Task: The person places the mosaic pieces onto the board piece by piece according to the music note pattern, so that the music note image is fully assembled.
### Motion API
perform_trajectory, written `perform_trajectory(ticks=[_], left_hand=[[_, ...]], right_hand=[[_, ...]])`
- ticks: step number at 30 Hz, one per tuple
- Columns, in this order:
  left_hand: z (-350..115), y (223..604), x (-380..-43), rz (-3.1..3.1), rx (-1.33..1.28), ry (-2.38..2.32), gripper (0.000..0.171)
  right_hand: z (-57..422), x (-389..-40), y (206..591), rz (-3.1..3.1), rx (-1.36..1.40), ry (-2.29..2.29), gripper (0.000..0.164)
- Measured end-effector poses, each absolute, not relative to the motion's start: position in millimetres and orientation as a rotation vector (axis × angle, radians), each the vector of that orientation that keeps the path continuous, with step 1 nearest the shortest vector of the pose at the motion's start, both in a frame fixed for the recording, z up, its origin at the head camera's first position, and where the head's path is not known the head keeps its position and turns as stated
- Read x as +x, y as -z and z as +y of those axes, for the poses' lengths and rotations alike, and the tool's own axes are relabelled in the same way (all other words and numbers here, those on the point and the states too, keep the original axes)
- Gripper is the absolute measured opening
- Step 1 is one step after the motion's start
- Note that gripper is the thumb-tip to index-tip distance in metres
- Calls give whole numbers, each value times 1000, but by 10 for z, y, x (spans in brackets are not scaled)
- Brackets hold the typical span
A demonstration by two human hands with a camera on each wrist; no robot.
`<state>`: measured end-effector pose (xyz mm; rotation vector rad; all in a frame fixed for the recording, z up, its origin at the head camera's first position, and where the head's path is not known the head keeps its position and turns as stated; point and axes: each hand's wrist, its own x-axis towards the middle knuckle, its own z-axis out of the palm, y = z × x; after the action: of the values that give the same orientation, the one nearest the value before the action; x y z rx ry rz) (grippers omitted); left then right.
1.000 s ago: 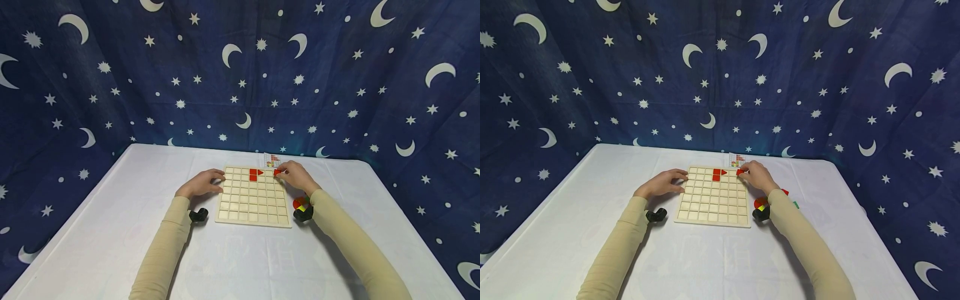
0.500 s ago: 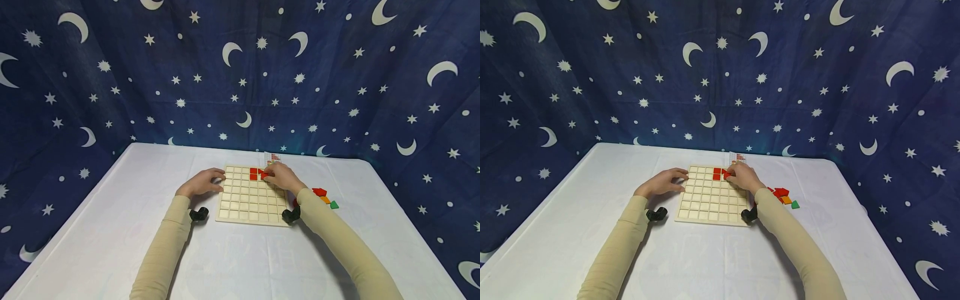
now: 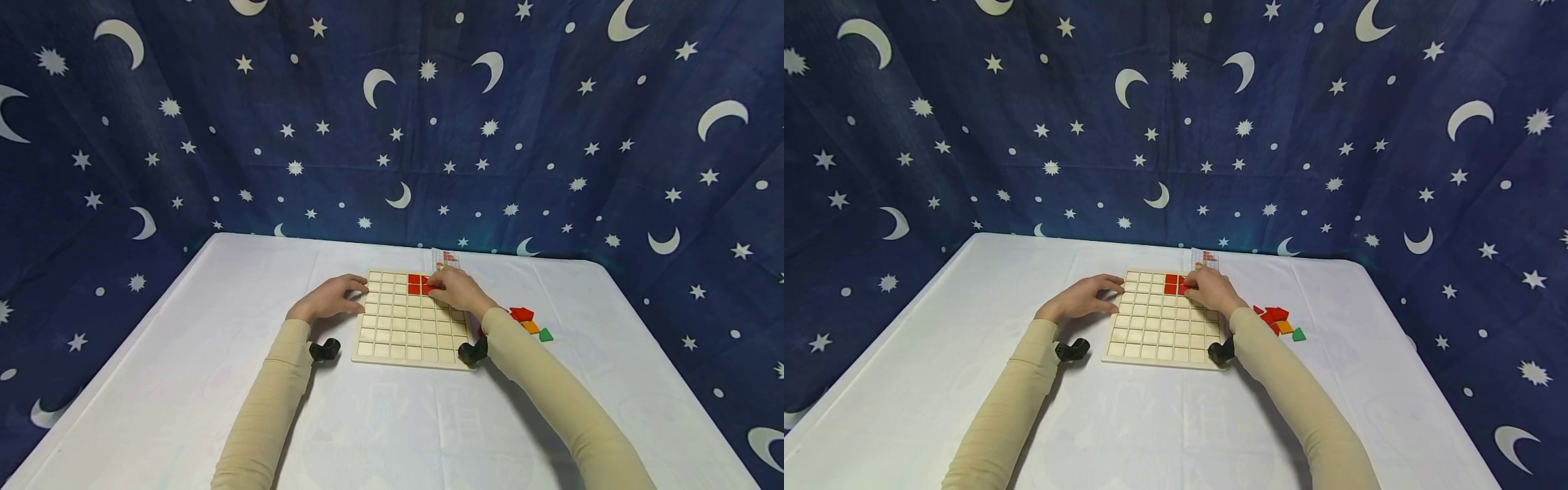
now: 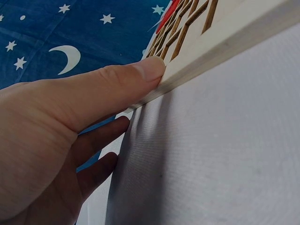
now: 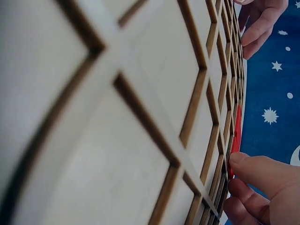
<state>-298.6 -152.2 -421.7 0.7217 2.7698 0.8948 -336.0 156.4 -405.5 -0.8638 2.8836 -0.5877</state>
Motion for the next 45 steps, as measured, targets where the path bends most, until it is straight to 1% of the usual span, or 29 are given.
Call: perform_trajectory(ticks=[7, 18, 26, 35, 45], left_hand=[[-1518, 4211, -2988, 2760, 710, -900, 47], [-1518, 4204, -2973, 2763, 717, -886, 46], [-1506, 4192, -2968, 2761, 708, -883, 47], [-1512, 4201, -2973, 2764, 721, -886, 47], [-1513, 4192, -2960, 2763, 736, -895, 47]], right_hand=[[1548, -3344, 4044, 2878, -814, 600, 26], [1540, -3332, 4052, 2881, -810, 611, 24], [1609, -3351, 4068, 2883, -770, 657, 26], [1901, -3333, 3958, 2906, -657, 737, 31], [2451, -3252, 3900, 2967, -504, 767, 32]])
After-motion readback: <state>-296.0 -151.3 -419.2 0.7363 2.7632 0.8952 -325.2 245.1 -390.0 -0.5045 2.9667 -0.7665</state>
